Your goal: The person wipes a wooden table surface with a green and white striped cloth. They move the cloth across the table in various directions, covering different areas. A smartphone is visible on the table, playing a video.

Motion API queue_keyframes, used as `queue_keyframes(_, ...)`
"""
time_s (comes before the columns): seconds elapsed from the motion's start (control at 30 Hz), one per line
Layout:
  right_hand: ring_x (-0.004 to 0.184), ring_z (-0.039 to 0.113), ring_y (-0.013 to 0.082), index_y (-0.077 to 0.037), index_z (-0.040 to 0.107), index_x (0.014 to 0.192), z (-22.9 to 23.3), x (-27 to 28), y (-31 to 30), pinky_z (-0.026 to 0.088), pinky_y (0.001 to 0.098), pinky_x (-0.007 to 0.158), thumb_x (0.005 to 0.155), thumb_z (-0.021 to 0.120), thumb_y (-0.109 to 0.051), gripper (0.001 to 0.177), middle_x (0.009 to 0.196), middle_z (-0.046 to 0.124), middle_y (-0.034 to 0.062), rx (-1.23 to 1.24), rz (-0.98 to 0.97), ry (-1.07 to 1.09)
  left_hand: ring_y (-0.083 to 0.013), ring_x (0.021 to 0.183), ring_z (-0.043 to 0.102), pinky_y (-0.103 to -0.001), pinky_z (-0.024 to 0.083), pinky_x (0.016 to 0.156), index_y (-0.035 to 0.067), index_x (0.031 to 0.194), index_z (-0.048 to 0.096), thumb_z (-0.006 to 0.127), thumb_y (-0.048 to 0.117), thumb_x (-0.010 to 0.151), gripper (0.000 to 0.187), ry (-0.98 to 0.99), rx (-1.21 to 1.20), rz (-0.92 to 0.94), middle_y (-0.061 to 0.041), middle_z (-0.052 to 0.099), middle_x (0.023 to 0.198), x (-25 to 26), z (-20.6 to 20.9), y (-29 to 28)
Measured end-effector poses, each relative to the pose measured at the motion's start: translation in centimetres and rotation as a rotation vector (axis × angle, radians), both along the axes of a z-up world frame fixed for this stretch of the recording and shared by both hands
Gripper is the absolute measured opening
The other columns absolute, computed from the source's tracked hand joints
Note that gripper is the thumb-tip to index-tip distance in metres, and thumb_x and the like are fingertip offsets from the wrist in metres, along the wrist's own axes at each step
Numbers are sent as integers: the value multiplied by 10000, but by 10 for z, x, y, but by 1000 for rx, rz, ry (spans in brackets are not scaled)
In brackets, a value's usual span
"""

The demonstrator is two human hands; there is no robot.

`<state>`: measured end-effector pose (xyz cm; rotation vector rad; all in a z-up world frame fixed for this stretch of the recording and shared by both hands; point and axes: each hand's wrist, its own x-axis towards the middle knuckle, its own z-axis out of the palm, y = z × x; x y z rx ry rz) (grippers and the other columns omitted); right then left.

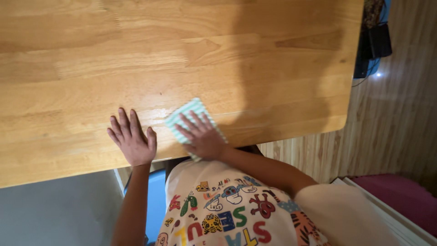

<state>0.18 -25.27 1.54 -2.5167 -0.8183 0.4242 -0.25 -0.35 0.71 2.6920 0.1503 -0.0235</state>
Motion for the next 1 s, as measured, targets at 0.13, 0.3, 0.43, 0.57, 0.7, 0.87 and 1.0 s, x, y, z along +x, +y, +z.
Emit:
queue_keyframes(0.13,1603,237,364,-214,387,1633,10,11,36,175,585,1296,1076,403,-545,648,1727,257,112,8,62,-128,-471,1599,160,-656,53,1273,85,1623,422,515,429,1032,691,8,-2,3,-182,272,1726,2,0,2)
queue_keyframes(0.3,1597,274,353,-222,379,1634,14,14,26,190,585,1297,1063,414,-530,650,1732,273,86,49,78,-22,-476,1599,163,-657,55,1273,78,1624,420,509,412,1030,687,13,4,3,-195,271,1726,-1,-3,1)
queue_keyframes(0.43,1546,289,388,-217,404,1582,7,10,-28,179,603,1257,1048,469,-531,623,1684,303,97,-30,-2,86,-488,1597,163,-666,63,1272,61,1622,421,497,407,1037,683,-6,28,-19,-206,269,1724,1,-6,2)
queue_keyframes(0.57,1526,277,424,-221,418,1562,1,-12,-115,168,625,1248,1002,536,-527,649,1670,304,130,-94,-198,-43,-493,1600,162,-672,69,1271,49,1624,422,468,388,1039,678,8,62,-14,-214,264,1730,1,-5,-1)
queue_keyframes(0.7,1581,230,433,-185,373,1615,-8,-31,-192,153,632,1281,1021,551,-488,690,1708,256,169,-177,-403,-137,-493,1600,169,-668,76,1275,40,1623,420,475,377,1037,678,10,62,-14,-219,263,1732,3,-1,-6)
queue_keyframes(0.87,1575,137,421,-193,319,1631,-16,-46,-290,85,622,1268,956,561,-512,784,1719,163,158,-425,-571,-94,-487,1607,180,-652,96,1292,47,1635,417,498,346,1041,669,-6,73,-24,-206,277,1737,-1,2,-9)
queue_keyframes(1.0,1620,103,384,-183,309,1663,-16,-42,-362,58,599,1306,1049,550,-493,728,1760,135,133,-455,-744,-81,-483,1610,177,-648,89,1295,52,1639,418,508,336,1037,672,-16,79,-37,-209,277,1739,2,1,-10)
